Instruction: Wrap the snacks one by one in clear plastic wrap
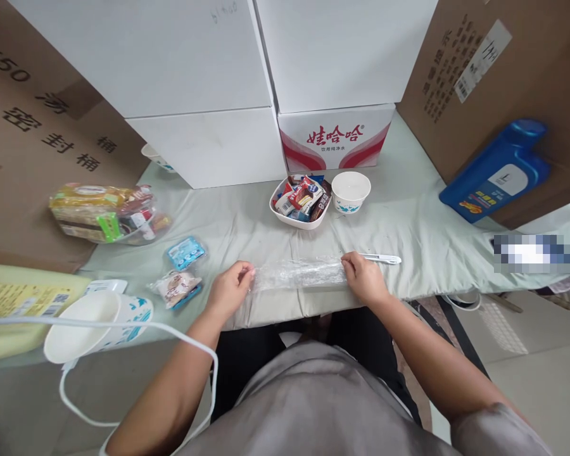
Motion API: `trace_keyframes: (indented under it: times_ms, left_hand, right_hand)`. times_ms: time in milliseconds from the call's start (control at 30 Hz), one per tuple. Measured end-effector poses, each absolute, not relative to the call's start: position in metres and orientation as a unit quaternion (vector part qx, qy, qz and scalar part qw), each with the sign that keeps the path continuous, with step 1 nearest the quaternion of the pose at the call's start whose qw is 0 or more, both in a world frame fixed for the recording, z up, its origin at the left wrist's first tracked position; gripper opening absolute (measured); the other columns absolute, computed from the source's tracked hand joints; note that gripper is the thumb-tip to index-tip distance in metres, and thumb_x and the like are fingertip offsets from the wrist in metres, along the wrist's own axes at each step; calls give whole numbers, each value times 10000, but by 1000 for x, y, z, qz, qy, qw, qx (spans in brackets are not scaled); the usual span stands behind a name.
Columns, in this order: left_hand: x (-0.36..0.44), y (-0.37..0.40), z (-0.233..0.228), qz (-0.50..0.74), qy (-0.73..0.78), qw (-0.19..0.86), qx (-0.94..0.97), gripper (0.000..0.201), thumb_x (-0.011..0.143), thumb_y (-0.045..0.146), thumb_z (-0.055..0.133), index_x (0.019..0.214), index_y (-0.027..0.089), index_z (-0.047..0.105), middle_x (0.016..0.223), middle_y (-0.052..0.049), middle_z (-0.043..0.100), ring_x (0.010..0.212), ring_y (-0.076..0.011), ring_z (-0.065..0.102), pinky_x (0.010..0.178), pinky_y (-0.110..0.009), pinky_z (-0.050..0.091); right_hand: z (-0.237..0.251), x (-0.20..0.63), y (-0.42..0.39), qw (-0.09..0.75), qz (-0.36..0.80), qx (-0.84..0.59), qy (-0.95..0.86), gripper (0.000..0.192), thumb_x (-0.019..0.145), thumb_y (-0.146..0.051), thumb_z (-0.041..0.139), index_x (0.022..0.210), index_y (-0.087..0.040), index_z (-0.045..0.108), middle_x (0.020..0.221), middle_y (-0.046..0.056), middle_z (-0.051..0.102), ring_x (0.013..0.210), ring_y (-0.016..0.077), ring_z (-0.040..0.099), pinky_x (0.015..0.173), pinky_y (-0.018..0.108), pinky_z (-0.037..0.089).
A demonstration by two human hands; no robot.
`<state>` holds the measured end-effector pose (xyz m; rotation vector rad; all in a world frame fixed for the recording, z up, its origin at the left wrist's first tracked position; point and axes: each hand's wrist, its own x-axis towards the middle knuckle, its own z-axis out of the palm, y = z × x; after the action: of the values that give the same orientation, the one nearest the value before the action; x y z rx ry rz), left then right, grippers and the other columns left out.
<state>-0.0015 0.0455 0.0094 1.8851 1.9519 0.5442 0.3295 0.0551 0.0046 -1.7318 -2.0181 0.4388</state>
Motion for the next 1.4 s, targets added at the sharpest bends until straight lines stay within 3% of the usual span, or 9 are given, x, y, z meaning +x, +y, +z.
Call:
trace_keyframes:
  times_ms: [200, 367, 533, 700, 867, 1000, 1167, 1267, 1400]
  left_hand:
    - [7, 58, 4, 114, 742, 50, 659, 232, 889, 334, 523, 1039, 199, 638, 940, -84, 700, 843, -253, 650, 702, -328, 458]
    - [29, 41, 11, 199, 692, -89, 688, 335, 925, 336, 464, 1102, 109, 634, 1053, -177, 643, 1000, -302, 596, 856, -409, 457]
    - [64, 23, -3, 120, 537, 3, 835, 580, 928, 501, 451, 1392, 153, 459, 1450, -155, 453, 1362, -337, 363, 1088, -502, 317]
    - [54, 26, -11, 42, 595, 19, 802, 699, 891, 544, 503, 1447, 138, 387, 1545, -177, 303, 1433, -399, 206, 1122, -630, 189]
    - [72, 4, 2, 129, 594, 26, 793, 428, 911, 326, 505, 1293, 144, 560, 1319, -196, 539, 1231, -363, 475, 984, -532, 419]
    - [107, -16, -5, 147, 508, 87, 844, 533, 875, 359, 583, 1377, 213, 478, 1392, -153, 496, 1283, -363, 432, 1010, -542, 403]
    - [111, -15, -15, 144, 491, 96, 854, 580, 863, 330, 619, 1407, 248, 439, 1471, -130, 435, 1364, -368, 350, 1063, -570, 334]
    - [98, -12, -13, 153, 466, 99, 866, 508, 869, 326, 614, 1358, 271, 490, 1448, -102, 468, 1356, -341, 366, 1084, -572, 304]
    - [90, -11, -8, 181, 458, 98, 865, 404, 877, 324, 590, 1271, 237, 562, 1366, -106, 535, 1307, -332, 411, 1067, -560, 322]
  right_hand:
    - [-5, 314, 71, 104, 43, -670, -734, 275, 968, -345, 420, 1022, -185, 637, 959, 85, 707, 735, 220, 646, 609, 299, 415]
    - [4, 307, 65, 202, -43, -610, -765, 358, 967, -390, 428, 1129, -141, 628, 1094, 149, 656, 983, 270, 595, 852, 377, 437]
    - [-5, 298, 59, 123, -15, -394, -911, 619, 926, -583, 423, 1399, -187, 471, 1444, 131, 475, 1376, 319, 320, 1108, 517, 221]
    - [-13, 325, 43, 52, 13, -410, -910, 891, 808, -721, 498, 1479, -152, 359, 1533, 162, 340, 1425, 387, 209, 1119, 586, 159]
    - [-10, 348, 4, 80, 35, -388, -917, 681, 857, -452, 600, 1455, -200, 394, 1515, 133, 383, 1390, 325, 328, 1105, 537, 266]
    - [-11, 355, -6, 125, 31, -396, -909, 463, 914, -285, 535, 1369, -213, 494, 1416, 119, 515, 1310, 274, 454, 1066, 482, 349]
    - [-5, 378, 16, 125, 28, -423, -897, 793, 817, -658, 566, 1417, -159, 424, 1396, 184, 518, 1311, 343, 446, 1093, 568, 264]
    - [-3, 387, 25, 121, 14, -426, -896, 913, 755, -714, 591, 1449, -158, 384, 1444, 197, 459, 1373, 386, 344, 1089, 602, 232]
    - [-2, 374, 18, 124, 37, -346, -929, 450, 900, -379, 566, 1321, -223, 529, 1366, 124, 553, 1323, 316, 418, 1064, 533, 306]
